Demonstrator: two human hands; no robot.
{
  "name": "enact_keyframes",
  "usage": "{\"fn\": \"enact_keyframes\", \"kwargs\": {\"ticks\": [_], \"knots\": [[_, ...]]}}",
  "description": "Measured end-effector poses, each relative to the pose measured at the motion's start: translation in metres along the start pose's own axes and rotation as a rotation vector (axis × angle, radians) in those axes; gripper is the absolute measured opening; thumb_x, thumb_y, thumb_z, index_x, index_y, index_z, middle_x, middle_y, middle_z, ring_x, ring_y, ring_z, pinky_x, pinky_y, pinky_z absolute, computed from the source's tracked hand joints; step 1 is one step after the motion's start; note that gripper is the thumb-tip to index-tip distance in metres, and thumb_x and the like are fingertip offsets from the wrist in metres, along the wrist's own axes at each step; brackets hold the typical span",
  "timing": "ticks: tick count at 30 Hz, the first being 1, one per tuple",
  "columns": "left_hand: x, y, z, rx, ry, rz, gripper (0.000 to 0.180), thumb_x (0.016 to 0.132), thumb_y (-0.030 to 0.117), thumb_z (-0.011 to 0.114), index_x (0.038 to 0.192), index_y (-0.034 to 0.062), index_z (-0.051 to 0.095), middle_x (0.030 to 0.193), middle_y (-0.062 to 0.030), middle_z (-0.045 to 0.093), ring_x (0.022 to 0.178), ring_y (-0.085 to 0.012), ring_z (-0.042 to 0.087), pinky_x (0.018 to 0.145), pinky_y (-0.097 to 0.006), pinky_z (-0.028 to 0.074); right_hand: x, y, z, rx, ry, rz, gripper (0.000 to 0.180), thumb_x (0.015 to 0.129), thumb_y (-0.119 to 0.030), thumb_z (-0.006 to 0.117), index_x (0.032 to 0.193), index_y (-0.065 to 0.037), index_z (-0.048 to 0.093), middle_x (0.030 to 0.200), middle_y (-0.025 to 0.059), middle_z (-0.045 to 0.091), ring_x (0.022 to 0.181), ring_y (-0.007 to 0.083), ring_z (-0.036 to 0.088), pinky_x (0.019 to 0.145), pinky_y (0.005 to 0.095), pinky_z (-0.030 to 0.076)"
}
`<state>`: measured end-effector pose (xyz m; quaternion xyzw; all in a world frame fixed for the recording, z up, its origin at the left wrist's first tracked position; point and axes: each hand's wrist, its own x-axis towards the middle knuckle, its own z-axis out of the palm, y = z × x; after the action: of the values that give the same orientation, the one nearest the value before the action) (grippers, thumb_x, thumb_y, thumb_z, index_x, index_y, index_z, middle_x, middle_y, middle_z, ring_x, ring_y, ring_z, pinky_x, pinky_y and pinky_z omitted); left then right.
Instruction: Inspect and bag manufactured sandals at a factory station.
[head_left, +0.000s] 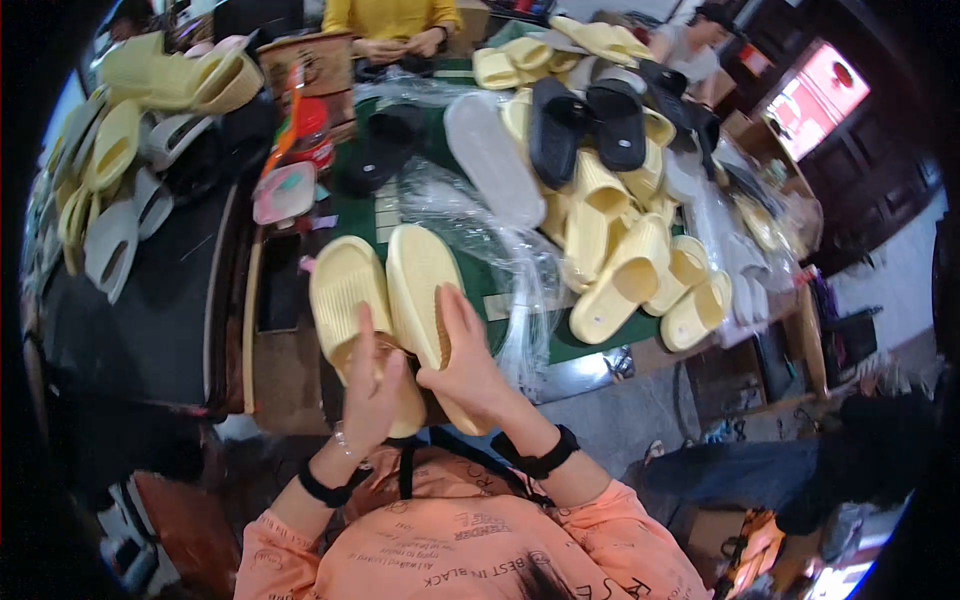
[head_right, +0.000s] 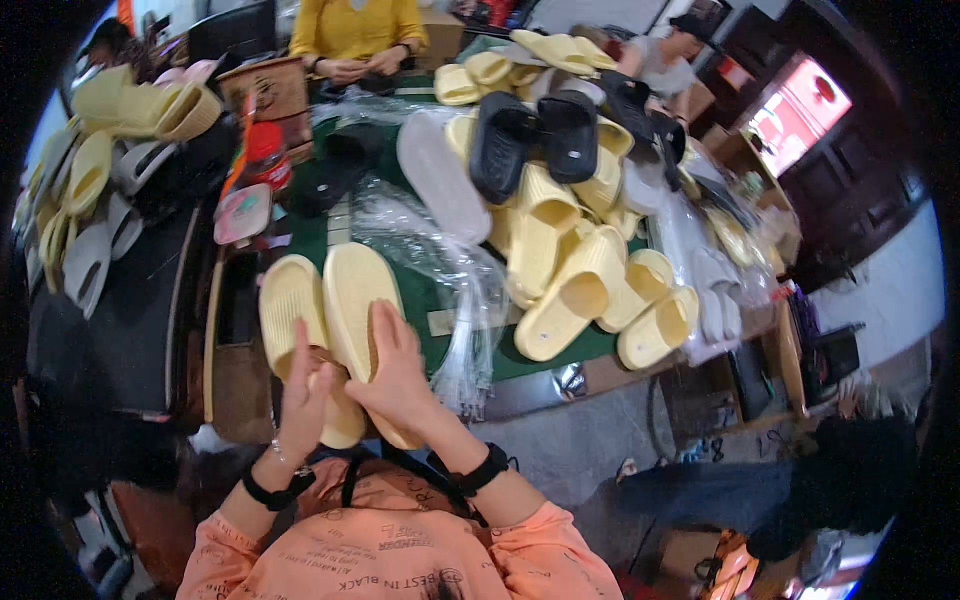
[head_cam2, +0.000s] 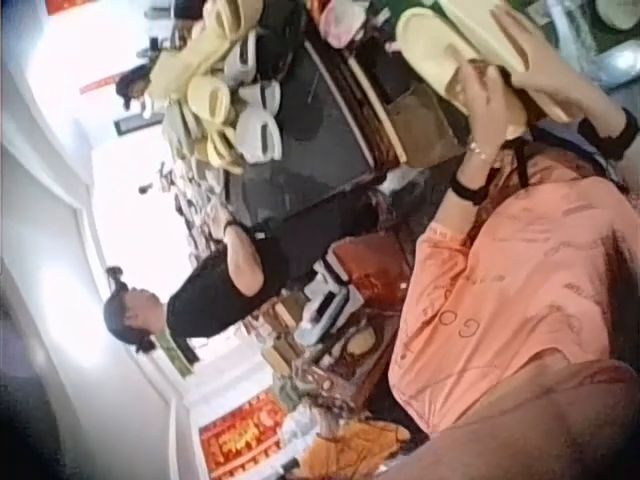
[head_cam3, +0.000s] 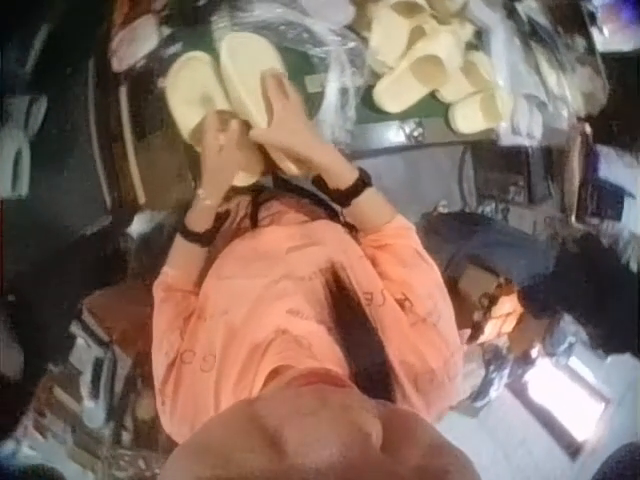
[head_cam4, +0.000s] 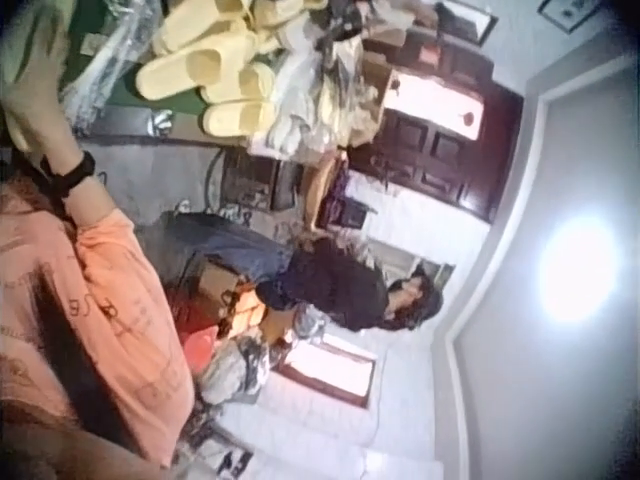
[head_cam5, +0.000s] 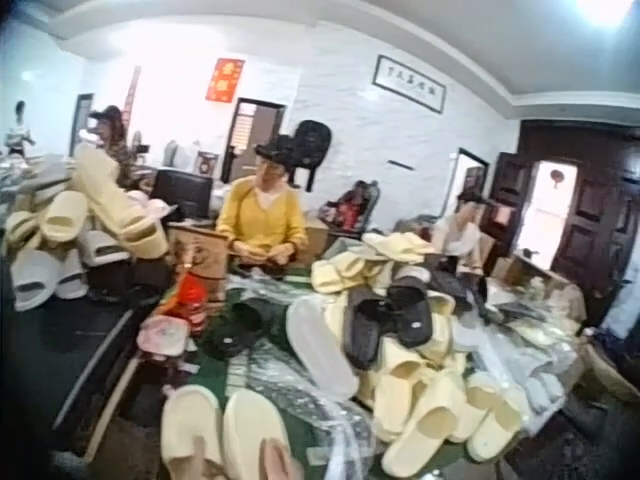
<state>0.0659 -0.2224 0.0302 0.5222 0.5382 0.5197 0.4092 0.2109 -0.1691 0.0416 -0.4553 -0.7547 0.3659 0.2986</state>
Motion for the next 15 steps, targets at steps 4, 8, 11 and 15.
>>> {"fn": "enact_keyframes", "kwargs": {"ticks": [4,8,11,15], "knots": [[0.019,0.005,-0.007,0.083,0.072,0.094,0.063,0.087,0.009,0.045,0.140,0.0012,0.010,0.095,-0.0033,0.042,0.079,-0.0112,0.041,0.075,-0.023,0.038,0.012,0.035,-0.010,1.295,-0.094,0.208,0.070,0.071,-0.010,0.049,0.135,-0.002,0.024,0.127,0.0126,0.041,0.115,0.0200,0.041,0.095,0.0292,0.033],[0.047,-0.022,-0.001,0.239,0.022,-0.034,0.070,0.084,0.011,0.050,0.139,-0.0010,0.009,0.124,-0.0193,0.040,0.097,-0.0248,0.045,0.088,-0.031,0.036,0.020,0.068,0.018,0.975,0.180,0.619,0.050,0.077,-0.004,0.048,0.124,0.003,0.034,0.110,0.0148,0.050,0.099,0.0196,0.051,0.084,0.0308,0.042],[0.059,-0.044,0.010,0.491,0.013,0.095,0.077,0.081,0.012,0.054,0.139,-0.0017,0.005,0.132,-0.0282,0.031,0.113,-0.0370,0.038,0.097,-0.040,0.029,0.016,0.085,0.031,0.791,0.248,0.485,0.052,0.078,-0.001,0.048,0.127,0.004,0.031,0.113,0.0152,0.049,0.101,0.0199,0.051,0.085,0.0292,0.042],[0.068,-0.053,0.022,0.503,0.070,0.075,0.084,0.077,0.013,0.057,0.138,-0.0015,0.001,0.131,-0.0303,0.031,0.118,-0.0438,0.031,0.101,-0.044,0.023,0.017,0.084,0.012,0.289,0.287,0.229,0.045,0.079,-0.004,0.050,0.123,0.000,0.042,0.114,0.0140,0.052,0.106,0.0197,0.051,0.089,0.0302,0.041]]}}
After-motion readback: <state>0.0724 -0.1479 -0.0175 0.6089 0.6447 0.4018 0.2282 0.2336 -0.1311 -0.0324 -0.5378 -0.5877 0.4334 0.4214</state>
